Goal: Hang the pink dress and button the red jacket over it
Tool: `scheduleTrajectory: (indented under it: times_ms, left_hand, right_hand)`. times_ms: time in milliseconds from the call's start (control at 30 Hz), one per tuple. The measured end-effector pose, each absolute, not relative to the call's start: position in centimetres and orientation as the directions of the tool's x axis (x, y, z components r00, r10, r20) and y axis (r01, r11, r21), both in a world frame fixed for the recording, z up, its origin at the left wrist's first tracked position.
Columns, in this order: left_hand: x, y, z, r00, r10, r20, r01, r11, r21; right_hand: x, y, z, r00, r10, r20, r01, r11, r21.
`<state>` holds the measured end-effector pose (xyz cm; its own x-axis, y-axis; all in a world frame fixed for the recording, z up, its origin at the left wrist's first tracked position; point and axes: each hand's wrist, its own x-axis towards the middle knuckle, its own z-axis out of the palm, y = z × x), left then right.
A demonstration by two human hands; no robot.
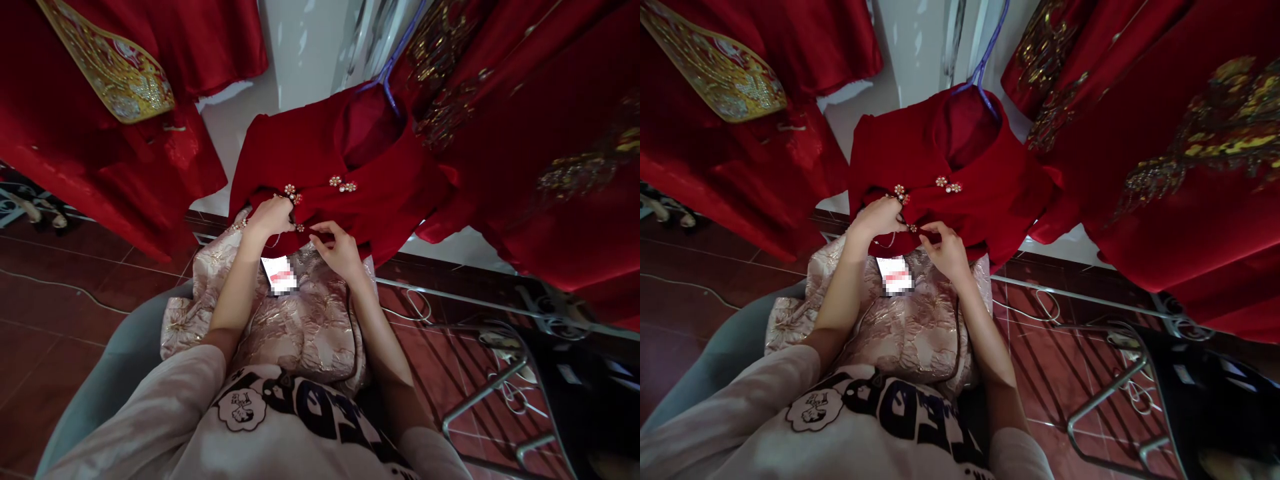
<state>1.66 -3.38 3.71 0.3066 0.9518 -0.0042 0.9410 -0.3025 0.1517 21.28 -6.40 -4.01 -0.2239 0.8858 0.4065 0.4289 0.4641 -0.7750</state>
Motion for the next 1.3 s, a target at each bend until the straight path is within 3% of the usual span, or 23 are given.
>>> scheduleTrajectory:
  times_ms: [267,600,867,1033,1300]
  left_hand:
    - [1.8,-3.1,3.5,0.402,0.902,0.157,0.906,-0.417,0.079]
    - [1.8,-3.0,3.2,0.386,0.907,0.167,0.897,-0.411,0.160]
    - [1.5,-1.8,2.2,0.416,0.886,0.204,0.880,-0.449,0.156]
    - [1.3,-1.4,1.9,0.471,0.846,0.250,0.824,-0.523,0.219]
    - [1.7,-1.5,2.0,0.427,0.866,0.260,0.823,-0.491,0.286]
  right_hand:
    - [20.8,-5.9,-5.2,-0.265,0.900,0.345,0.399,0.428,-0.811]
    - [20.6,-5.9,-5.2,-0.258,0.904,0.340,0.396,0.420,-0.816]
    - [20.5,-5.9,-5.2,-0.251,0.908,0.335,0.390,0.412,-0.824]
    - [20.4,-5.9,-5.2,-0.239,0.922,0.304,0.398,0.379,-0.836]
    - [20.3,-5.8,-5.4,-0.219,0.930,0.295,0.417,0.362,-0.834]
